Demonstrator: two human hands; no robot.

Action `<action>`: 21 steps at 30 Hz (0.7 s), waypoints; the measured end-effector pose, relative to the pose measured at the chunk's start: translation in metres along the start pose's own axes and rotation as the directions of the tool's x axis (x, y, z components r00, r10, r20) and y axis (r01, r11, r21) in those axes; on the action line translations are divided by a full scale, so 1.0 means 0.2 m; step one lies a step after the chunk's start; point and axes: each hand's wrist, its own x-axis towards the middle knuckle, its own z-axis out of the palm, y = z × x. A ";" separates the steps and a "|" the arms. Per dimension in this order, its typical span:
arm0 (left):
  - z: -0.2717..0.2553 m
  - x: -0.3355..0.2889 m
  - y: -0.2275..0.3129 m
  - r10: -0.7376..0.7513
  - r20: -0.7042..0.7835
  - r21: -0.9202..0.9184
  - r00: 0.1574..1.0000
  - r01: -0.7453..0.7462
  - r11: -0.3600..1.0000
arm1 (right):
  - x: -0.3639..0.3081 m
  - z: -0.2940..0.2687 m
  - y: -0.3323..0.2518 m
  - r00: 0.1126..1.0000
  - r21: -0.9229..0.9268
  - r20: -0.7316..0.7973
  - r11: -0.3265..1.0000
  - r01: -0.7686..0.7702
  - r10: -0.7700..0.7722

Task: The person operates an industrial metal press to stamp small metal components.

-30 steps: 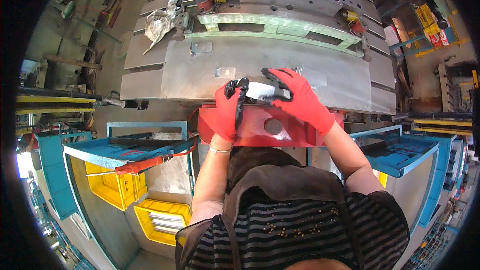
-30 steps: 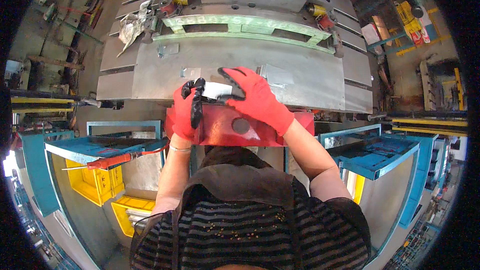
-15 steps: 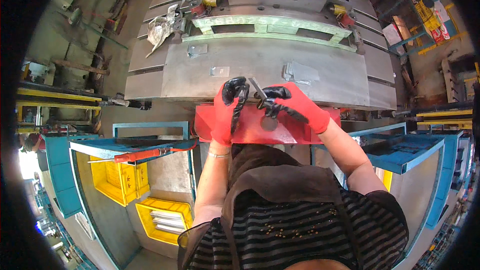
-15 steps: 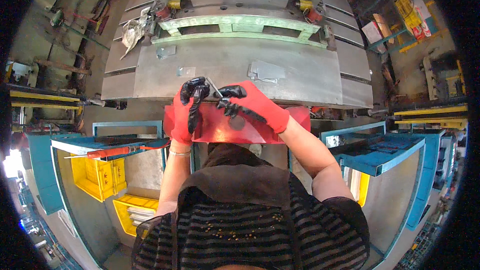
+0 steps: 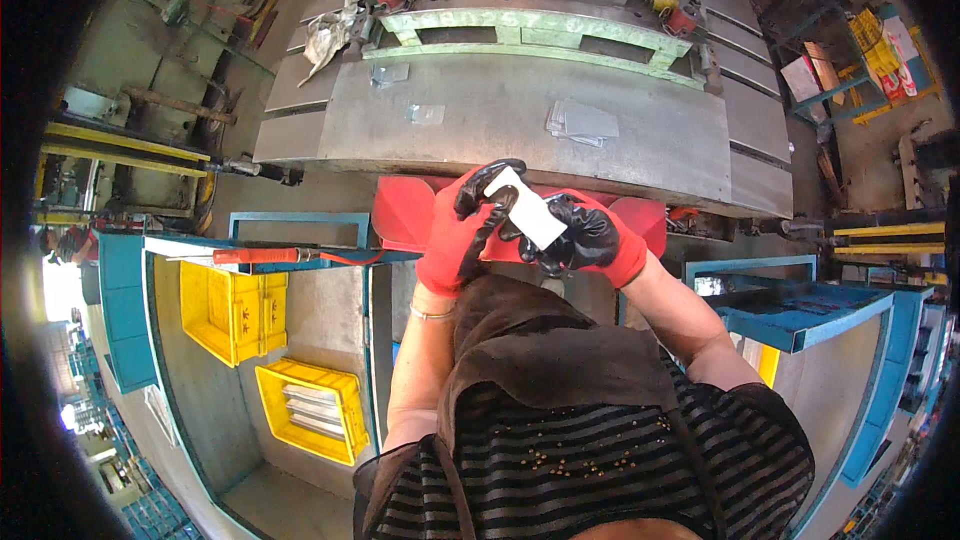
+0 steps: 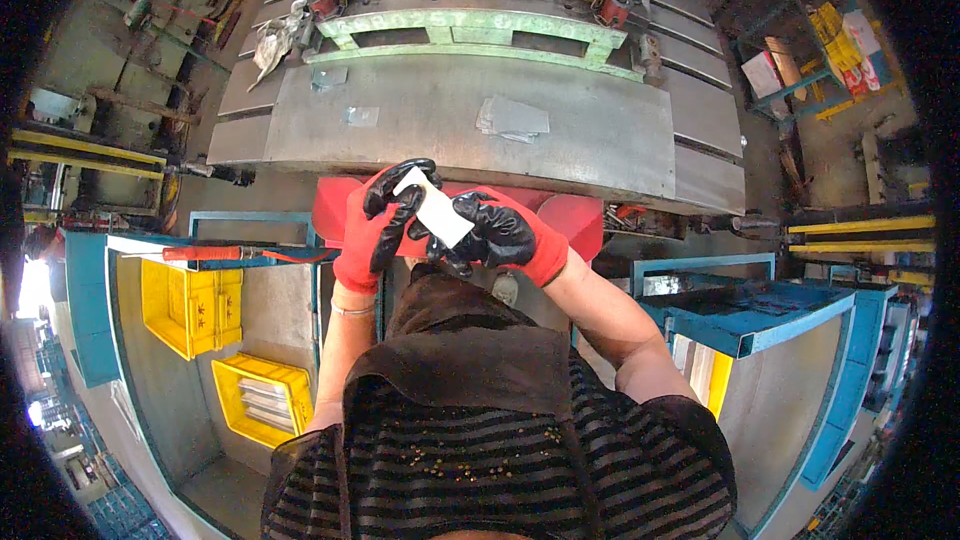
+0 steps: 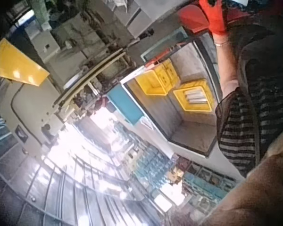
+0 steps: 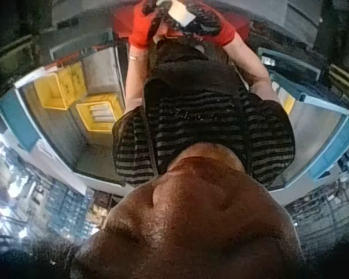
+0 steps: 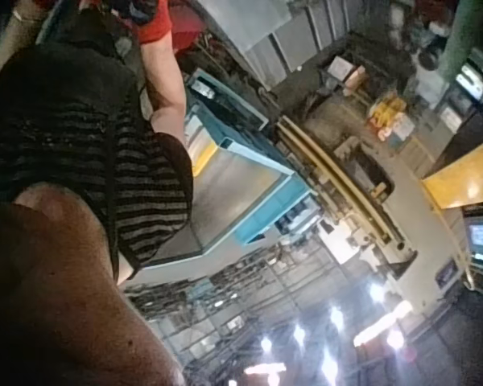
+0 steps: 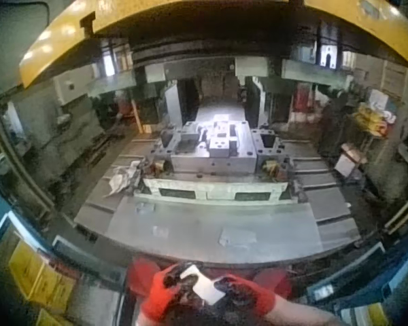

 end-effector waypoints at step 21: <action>-0.45 0.37 -0.22 0.032 0.050 -0.018 0.998 -0.031 0.999 | 0.31 -0.06 -0.34 0.981 -0.483 -0.184 0.864 -0.142 0.058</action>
